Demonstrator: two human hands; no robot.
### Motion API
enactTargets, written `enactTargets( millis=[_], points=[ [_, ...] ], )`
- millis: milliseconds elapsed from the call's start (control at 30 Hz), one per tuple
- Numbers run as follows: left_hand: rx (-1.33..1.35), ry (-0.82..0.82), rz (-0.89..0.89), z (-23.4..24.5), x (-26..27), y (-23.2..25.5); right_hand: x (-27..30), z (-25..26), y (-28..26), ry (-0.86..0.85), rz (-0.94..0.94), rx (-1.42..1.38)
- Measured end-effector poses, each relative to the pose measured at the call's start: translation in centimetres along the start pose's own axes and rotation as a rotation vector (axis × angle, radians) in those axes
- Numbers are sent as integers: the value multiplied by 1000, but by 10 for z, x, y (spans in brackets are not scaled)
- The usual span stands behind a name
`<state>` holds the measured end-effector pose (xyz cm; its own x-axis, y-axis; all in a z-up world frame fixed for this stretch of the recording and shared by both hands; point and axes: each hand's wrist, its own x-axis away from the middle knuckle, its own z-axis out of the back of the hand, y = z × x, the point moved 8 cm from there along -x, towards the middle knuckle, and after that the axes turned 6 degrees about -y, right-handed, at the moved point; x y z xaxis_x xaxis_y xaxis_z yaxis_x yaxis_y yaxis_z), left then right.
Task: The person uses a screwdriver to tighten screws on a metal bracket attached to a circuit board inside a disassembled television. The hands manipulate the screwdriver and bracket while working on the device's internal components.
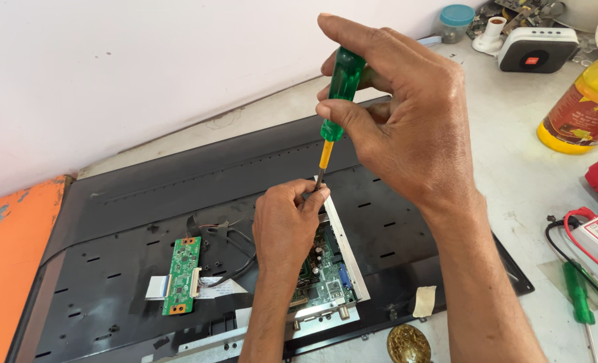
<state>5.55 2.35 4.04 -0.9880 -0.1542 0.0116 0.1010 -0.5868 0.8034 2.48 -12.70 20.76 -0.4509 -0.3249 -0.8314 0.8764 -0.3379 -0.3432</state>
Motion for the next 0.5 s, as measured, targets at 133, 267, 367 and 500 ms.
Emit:
enactTargets(
  millis=[133,267,367,500],
  points=[
    [6,37,-44,1,1,1,1,0,-1,-5,-5,-16],
    [16,32,-50,0,1,1,0,-1,-2,-10,3,2],
    [6,23,-37,-1,0,-1,-1,-2,1,-7,-21,7],
    [-64,102,-152,3,0,0,-1,-4,1,-9,-22,-31]
  ],
)
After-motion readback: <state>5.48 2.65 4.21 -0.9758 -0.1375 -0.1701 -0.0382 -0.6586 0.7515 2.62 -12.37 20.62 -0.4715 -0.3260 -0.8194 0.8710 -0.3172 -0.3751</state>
